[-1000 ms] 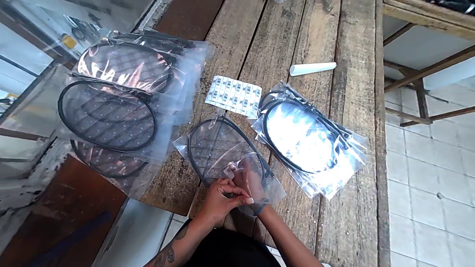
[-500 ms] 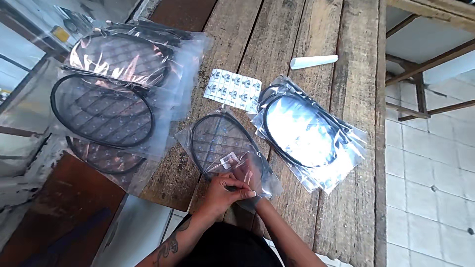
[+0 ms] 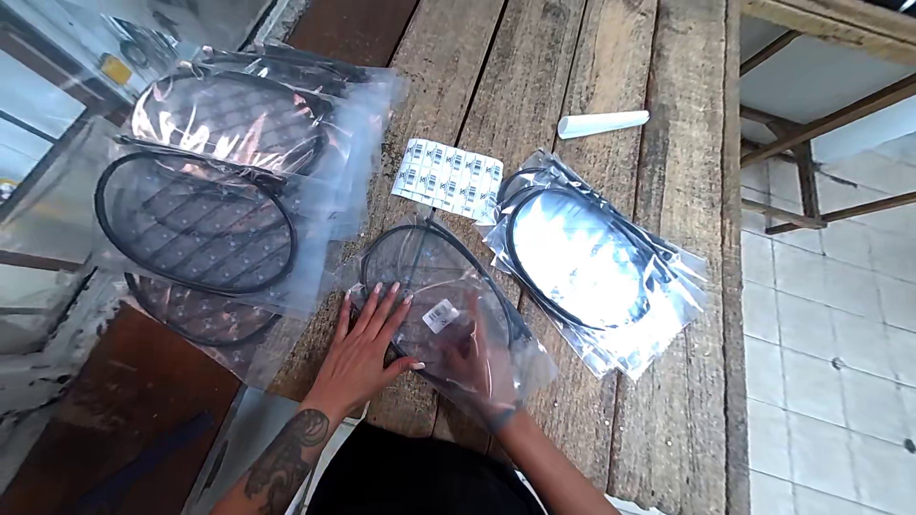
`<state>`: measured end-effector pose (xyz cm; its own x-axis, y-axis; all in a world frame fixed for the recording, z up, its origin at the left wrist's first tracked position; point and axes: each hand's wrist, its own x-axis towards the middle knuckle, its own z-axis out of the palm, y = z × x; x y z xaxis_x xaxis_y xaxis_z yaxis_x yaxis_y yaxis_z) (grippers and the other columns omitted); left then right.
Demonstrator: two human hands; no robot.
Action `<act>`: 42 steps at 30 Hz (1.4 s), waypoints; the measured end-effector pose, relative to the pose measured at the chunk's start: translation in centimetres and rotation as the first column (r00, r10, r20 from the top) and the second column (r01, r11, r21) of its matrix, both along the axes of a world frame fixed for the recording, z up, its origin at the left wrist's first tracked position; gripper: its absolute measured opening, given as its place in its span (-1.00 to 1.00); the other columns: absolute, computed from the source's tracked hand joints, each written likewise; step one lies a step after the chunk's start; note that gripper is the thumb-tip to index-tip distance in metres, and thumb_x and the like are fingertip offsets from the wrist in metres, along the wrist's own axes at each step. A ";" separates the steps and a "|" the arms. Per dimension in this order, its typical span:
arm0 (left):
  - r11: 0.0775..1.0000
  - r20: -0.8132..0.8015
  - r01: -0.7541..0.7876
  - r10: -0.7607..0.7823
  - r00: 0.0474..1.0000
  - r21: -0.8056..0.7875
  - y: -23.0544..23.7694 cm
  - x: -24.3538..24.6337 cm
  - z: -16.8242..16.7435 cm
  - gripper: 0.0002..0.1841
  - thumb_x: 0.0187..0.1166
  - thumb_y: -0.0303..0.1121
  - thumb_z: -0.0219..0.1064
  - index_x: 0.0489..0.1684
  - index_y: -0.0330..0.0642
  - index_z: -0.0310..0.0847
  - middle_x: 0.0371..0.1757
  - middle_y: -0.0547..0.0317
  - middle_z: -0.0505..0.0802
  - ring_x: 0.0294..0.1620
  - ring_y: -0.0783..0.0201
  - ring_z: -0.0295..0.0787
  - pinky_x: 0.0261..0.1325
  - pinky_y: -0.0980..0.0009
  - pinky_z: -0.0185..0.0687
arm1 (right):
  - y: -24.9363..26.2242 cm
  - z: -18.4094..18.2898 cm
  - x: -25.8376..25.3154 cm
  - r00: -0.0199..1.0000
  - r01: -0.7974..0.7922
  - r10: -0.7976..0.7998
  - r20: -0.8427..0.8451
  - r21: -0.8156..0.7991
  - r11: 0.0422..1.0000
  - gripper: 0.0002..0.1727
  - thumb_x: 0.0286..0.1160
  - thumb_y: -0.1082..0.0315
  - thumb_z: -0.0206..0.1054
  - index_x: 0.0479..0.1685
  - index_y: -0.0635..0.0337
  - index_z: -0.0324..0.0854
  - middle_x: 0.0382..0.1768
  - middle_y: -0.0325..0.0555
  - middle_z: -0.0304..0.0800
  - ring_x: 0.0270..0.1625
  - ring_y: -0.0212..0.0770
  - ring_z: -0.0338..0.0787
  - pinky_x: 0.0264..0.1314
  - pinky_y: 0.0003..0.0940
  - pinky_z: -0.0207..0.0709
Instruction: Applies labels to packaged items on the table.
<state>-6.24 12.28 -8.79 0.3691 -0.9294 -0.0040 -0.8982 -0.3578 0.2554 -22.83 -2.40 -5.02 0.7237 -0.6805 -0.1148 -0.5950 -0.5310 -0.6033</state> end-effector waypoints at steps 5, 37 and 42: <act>1.000 -0.006 0.002 -0.002 1.000 -0.005 -0.1 -0.1 0.2 -0.01 0.50 0.60 -0.22 0.90 0.20 0.09 0.94 0.27 0.07 0.95 0.06 -0.21 0.83 -0.37 -0.37 | -0.7 -3.1 -3.1 0.814 -0.553 0.578 -0.051 -0.373 0.745 -0.46 0.80 -0.06 0.04 0.69 -0.22 0.44 0.71 -0.24 0.46 0.75 -0.19 0.41 0.78 0.13 0.19; 0.993 -0.511 -0.012 -0.049 0.858 -0.115 1.7 -5.4 1.8 -0.10 0.43 0.33 0.37 0.75 -0.01 0.37 0.81 0.22 0.39 0.89 0.13 0.05 0.88 -0.13 -0.09 | -5.1 14.4 -7.6 0.670 -0.712 0.410 0.618 0.381 0.590 -0.75 0.58 0.14 0.45 -0.22 0.16 0.73 -0.32 -0.21 0.79 -0.17 -0.43 0.76 -0.04 -0.48 0.65; 0.928 -0.422 -0.145 -0.014 0.906 -0.343 1.7 -6.2 1.1 -0.83 0.43 -0.20 0.53 -0.23 -0.06 0.88 0.07 0.13 0.86 0.42 0.03 0.67 0.49 0.10 0.60 | -7.2 11.3 -9.0 0.910 -0.130 0.009 0.414 0.266 0.955 -0.84 0.50 0.09 0.45 -0.20 -0.07 0.76 -0.36 -0.42 0.83 -0.36 -0.45 0.81 -0.24 -0.43 0.79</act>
